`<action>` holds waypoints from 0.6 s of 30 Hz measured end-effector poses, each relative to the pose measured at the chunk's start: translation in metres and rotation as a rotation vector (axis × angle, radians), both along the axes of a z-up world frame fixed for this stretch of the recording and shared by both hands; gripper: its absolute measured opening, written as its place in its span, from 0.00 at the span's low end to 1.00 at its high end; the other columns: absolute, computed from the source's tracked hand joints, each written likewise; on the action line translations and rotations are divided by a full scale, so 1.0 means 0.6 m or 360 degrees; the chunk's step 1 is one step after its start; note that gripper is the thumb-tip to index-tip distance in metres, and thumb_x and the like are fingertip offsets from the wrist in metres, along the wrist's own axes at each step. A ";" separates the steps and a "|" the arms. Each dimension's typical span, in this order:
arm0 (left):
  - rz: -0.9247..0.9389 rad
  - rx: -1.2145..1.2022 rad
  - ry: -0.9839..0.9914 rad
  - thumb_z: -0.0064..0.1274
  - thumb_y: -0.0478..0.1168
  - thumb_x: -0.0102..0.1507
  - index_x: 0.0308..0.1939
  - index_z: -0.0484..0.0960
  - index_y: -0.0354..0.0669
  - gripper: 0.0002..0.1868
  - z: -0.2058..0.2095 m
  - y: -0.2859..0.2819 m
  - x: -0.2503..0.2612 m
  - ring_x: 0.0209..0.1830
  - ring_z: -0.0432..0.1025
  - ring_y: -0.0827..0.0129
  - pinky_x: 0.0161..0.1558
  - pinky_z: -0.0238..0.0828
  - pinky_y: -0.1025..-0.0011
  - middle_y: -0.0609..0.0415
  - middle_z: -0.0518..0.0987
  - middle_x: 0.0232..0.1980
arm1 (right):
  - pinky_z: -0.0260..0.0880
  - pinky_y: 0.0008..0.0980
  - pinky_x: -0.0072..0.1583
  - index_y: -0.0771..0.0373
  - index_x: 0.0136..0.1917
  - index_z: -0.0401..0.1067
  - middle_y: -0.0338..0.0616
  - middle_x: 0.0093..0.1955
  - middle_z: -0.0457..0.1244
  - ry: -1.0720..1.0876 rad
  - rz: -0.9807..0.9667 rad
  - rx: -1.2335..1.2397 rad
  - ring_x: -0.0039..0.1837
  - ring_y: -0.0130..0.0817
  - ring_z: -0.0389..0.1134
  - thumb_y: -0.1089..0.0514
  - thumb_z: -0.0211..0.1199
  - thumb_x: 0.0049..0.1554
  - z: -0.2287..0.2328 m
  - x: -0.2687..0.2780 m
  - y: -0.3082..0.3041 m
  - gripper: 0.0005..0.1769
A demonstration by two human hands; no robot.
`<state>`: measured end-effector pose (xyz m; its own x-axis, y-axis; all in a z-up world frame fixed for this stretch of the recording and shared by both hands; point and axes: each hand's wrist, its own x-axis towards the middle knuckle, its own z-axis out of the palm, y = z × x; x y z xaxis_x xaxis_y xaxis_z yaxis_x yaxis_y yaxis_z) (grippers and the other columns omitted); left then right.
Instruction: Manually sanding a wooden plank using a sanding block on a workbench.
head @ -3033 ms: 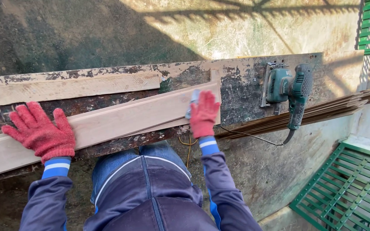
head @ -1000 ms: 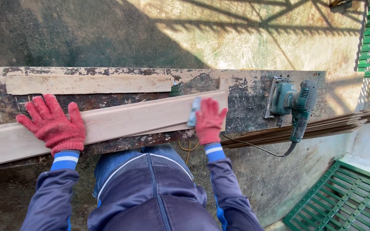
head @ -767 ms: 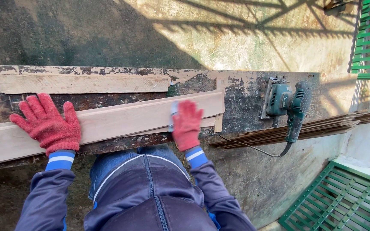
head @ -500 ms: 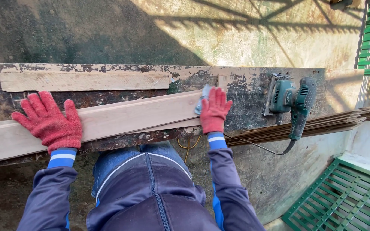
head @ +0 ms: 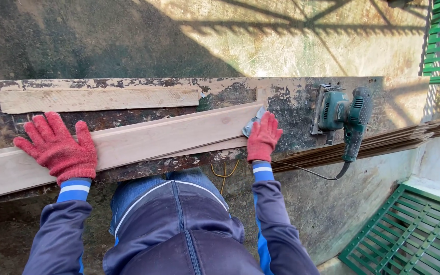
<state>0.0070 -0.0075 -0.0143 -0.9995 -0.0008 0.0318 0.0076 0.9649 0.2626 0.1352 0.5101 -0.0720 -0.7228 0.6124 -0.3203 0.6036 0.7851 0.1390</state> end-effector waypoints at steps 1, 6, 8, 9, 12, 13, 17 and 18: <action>-0.0007 0.0006 -0.0003 0.43 0.52 0.81 0.81 0.67 0.10 0.40 -0.001 -0.001 0.000 0.81 0.45 0.21 0.72 0.19 0.31 0.12 0.59 0.82 | 0.15 0.47 0.80 0.53 0.85 0.29 0.39 0.87 0.25 -0.0003 -0.0007 0.0006 0.86 0.40 0.23 0.43 0.27 0.70 -0.011 0.019 -0.046 0.35; 0.0007 0.0025 -0.0060 0.42 0.51 0.80 0.82 0.64 0.11 0.41 0.010 0.006 -0.006 0.81 0.43 0.21 0.72 0.17 0.31 0.11 0.56 0.82 | 0.11 0.50 0.83 0.51 0.86 0.28 0.37 0.88 0.20 0.0627 0.0905 0.0115 0.88 0.36 0.21 0.43 0.28 0.72 0.013 0.055 -0.186 0.34; 0.0000 -0.0012 -0.0034 0.43 0.52 0.80 0.82 0.66 0.11 0.41 0.004 -0.001 -0.001 0.81 0.45 0.20 0.72 0.18 0.31 0.12 0.59 0.82 | 0.12 0.54 0.82 0.53 0.86 0.30 0.41 0.88 0.20 0.0287 0.0881 0.0460 0.87 0.40 0.20 0.41 0.30 0.72 0.009 0.051 -0.117 0.35; 0.0003 -0.0038 -0.0009 0.43 0.52 0.81 0.81 0.67 0.11 0.40 -0.002 -0.002 0.000 0.80 0.47 0.20 0.72 0.19 0.32 0.12 0.61 0.81 | 0.13 0.58 0.80 0.54 0.87 0.31 0.46 0.87 0.20 -0.0069 0.0856 0.0800 0.86 0.44 0.20 0.39 0.32 0.71 0.009 0.052 -0.081 0.37; -0.0014 -0.0060 0.0009 0.44 0.52 0.82 0.81 0.68 0.11 0.40 -0.006 -0.001 -0.002 0.81 0.47 0.20 0.73 0.19 0.33 0.11 0.61 0.81 | 0.21 0.56 0.81 0.55 0.83 0.52 0.42 0.86 0.43 0.0557 0.0280 0.0023 0.86 0.44 0.37 0.43 0.43 0.69 0.012 0.028 -0.070 0.33; -0.0008 -0.0060 0.0008 0.44 0.52 0.82 0.81 0.68 0.11 0.40 -0.003 -0.004 0.000 0.81 0.47 0.20 0.73 0.19 0.33 0.11 0.61 0.81 | 0.21 0.56 0.81 0.55 0.83 0.52 0.42 0.86 0.43 0.0556 0.0286 0.0022 0.86 0.44 0.37 0.43 0.43 0.69 0.012 0.031 -0.112 0.33; 0.0025 0.0003 -0.0061 0.42 0.52 0.81 0.82 0.65 0.12 0.41 -0.004 0.001 0.004 0.82 0.44 0.21 0.73 0.17 0.32 0.12 0.58 0.83 | 0.14 0.48 0.83 0.54 0.85 0.40 0.41 0.88 0.25 0.0575 0.1018 -0.0065 0.88 0.40 0.22 0.45 0.41 0.70 0.039 0.023 -0.252 0.35; 0.0015 -0.0007 -0.0059 0.41 0.52 0.81 0.83 0.65 0.12 0.41 -0.003 -0.003 -0.004 0.82 0.43 0.22 0.73 0.17 0.33 0.12 0.58 0.83 | 0.19 0.47 0.85 0.48 0.85 0.45 0.34 0.88 0.31 0.0769 0.1038 -0.0424 0.88 0.34 0.27 0.40 0.37 0.71 0.051 0.013 -0.292 0.33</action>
